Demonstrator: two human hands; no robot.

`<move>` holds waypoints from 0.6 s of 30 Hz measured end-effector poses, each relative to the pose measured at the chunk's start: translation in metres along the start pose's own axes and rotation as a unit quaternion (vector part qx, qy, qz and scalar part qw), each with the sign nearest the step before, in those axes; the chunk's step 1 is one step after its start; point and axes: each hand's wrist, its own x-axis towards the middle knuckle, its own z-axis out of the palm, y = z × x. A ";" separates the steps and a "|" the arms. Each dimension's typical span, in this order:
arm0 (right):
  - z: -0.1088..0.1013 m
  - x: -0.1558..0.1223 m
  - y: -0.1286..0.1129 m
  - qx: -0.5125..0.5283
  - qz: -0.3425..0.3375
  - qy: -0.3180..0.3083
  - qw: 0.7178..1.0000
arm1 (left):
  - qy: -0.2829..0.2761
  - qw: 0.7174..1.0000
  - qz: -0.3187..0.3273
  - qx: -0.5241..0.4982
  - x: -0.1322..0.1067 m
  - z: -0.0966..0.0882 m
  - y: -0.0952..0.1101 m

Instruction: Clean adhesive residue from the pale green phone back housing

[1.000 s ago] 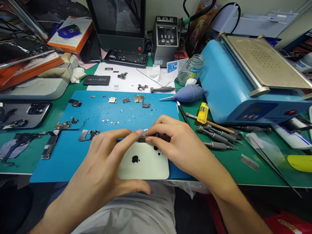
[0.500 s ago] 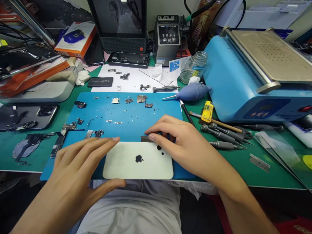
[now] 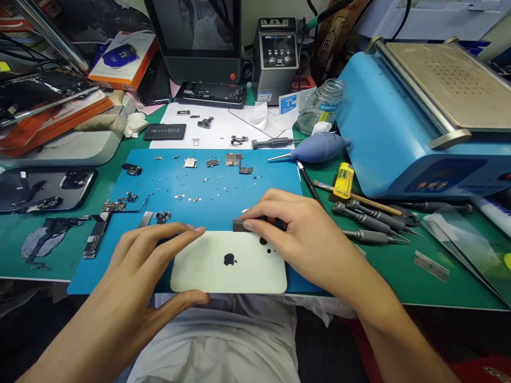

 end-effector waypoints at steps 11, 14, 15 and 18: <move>-0.008 -0.013 -0.006 -0.006 -0.024 0.011 1.000 | 0.003 1.000 -0.013 -0.012 -0.006 -0.003 0.004; -0.012 -0.017 -0.010 -0.010 -0.031 0.022 0.999 | 0.016 1.000 -0.007 -0.019 -0.007 -0.003 0.008; -0.013 -0.017 -0.011 -0.011 -0.033 0.022 0.999 | 0.019 1.000 -0.005 -0.018 -0.007 -0.003 0.009; -0.015 -0.018 -0.015 -0.013 -0.043 0.018 0.999 | 0.012 1.000 0.006 -0.007 -0.004 -0.006 0.012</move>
